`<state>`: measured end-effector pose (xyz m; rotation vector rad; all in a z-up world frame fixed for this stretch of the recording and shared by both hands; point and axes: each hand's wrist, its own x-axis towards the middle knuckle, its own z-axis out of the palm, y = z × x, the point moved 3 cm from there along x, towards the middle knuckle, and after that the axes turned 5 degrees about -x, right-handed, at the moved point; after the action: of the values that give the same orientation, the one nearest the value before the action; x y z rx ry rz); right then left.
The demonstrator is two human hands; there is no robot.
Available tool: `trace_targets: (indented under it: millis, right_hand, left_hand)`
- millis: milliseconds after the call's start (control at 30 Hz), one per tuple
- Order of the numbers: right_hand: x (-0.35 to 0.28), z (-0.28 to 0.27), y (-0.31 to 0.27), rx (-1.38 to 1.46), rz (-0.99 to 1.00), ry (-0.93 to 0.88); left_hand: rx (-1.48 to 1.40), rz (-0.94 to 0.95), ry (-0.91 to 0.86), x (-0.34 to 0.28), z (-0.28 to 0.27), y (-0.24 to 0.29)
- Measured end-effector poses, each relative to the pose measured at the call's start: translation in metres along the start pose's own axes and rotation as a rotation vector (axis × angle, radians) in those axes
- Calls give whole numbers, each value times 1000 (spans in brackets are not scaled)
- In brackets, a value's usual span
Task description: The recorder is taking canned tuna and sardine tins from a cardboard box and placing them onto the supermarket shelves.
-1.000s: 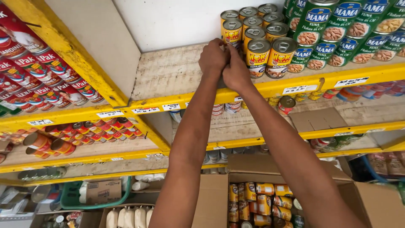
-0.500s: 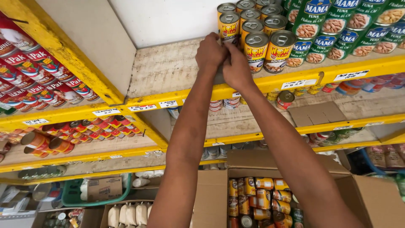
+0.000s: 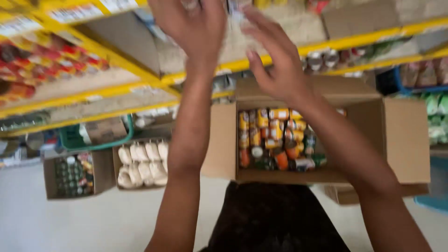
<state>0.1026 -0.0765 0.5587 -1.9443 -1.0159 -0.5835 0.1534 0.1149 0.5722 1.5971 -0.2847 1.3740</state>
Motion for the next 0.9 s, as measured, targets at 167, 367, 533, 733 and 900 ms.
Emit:
trace_targets:
  millis: [167, 367, 533, 733, 900]
  right_hand:
    - [-159, 23, 35, 78, 321, -173]
    - [-348, 47, 63, 90, 823, -408]
    - [-457, 51, 61, 48, 905, -502]
    - [-489, 51, 76, -35, 1051, -472]
    - [-516, 62, 97, 104, 1120, -382]
  left_hand:
    - [124, 155, -278, -156, -10, 60]
    - [106, -203, -659, -352, -25, 37]
    - [212, -769, -722, -521, -46, -50]
    - [310, -1179, -770, -613, -55, -117]
    - [553, -1162, -862, -614, -45, -137]
